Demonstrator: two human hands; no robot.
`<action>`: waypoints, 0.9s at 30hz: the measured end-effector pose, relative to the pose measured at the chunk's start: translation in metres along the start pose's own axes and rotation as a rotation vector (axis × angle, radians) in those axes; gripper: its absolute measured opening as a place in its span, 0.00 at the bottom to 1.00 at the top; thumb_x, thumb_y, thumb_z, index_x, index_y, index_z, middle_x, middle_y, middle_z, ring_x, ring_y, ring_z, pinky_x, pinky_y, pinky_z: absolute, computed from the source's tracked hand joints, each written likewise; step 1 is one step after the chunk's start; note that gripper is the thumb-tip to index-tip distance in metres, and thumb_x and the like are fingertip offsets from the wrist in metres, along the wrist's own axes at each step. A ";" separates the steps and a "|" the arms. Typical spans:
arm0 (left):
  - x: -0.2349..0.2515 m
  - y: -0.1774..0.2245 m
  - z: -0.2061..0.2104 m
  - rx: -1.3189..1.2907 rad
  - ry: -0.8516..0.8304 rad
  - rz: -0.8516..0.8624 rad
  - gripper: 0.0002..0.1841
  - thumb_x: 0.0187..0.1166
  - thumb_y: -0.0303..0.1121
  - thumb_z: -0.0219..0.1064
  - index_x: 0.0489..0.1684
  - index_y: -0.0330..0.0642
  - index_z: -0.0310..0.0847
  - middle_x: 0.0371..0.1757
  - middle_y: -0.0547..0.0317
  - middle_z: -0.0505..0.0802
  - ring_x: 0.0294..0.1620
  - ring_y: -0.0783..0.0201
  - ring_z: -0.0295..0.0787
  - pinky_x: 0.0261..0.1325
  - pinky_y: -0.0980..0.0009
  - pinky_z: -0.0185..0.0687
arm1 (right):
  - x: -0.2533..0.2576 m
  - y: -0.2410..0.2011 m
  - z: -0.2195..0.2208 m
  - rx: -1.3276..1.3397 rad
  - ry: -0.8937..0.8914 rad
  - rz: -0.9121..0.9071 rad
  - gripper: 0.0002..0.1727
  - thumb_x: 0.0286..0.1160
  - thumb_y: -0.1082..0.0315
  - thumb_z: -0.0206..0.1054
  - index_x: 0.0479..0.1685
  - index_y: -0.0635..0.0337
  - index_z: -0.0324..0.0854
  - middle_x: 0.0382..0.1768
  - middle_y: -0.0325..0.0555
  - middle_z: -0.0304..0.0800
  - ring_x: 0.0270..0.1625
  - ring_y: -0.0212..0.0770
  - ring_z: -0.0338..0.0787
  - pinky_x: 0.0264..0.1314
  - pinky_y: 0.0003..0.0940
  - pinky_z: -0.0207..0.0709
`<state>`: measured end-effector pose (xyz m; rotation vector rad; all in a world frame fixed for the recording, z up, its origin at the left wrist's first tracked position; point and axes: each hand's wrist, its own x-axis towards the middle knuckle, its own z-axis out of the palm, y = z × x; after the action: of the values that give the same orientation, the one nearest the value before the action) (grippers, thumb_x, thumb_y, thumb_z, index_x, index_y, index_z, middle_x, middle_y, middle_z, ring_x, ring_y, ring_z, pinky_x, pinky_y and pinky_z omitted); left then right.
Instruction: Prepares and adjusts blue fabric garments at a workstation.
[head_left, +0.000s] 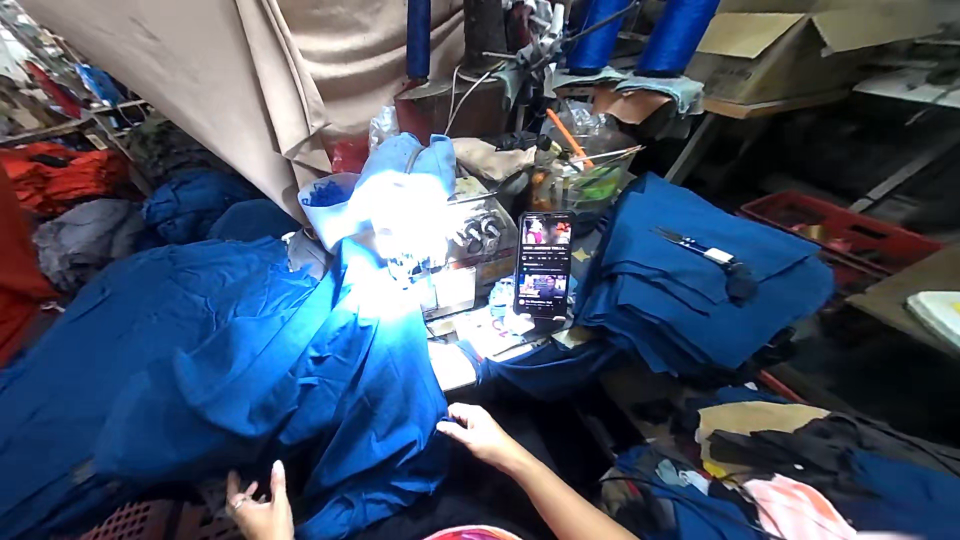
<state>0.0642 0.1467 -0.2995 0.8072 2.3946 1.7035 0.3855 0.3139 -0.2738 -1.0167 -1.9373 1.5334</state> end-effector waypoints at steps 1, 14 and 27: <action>0.005 -0.005 -0.002 -0.021 -0.036 -0.037 0.46 0.78 0.35 0.72 0.87 0.17 0.45 0.85 0.16 0.62 0.84 0.30 0.64 0.84 0.48 0.65 | 0.001 -0.001 0.001 0.010 -0.004 -0.008 0.19 0.80 0.54 0.67 0.36 0.64 0.85 0.36 0.43 0.85 0.40 0.31 0.82 0.50 0.32 0.76; 0.031 -0.038 0.004 0.004 -0.080 -0.154 0.19 0.85 0.30 0.64 0.63 0.17 0.79 0.63 0.29 0.88 0.69 0.48 0.84 0.76 0.56 0.74 | -0.035 -0.014 -0.010 0.123 0.141 -0.018 0.15 0.68 0.57 0.78 0.32 0.57 0.82 0.29 0.33 0.82 0.33 0.26 0.80 0.40 0.26 0.75; 0.035 -0.054 0.003 0.176 -0.131 -0.080 0.21 0.81 0.24 0.65 0.64 0.10 0.75 0.63 0.16 0.84 0.72 0.30 0.80 0.80 0.43 0.68 | -0.047 -0.025 -0.015 -0.139 0.256 -0.148 0.15 0.80 0.59 0.68 0.36 0.64 0.88 0.37 0.44 0.88 0.42 0.29 0.84 0.50 0.25 0.77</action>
<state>0.0160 0.1527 -0.3416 0.8056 2.4762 1.3810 0.4192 0.2841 -0.2421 -1.0441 -1.9098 1.1422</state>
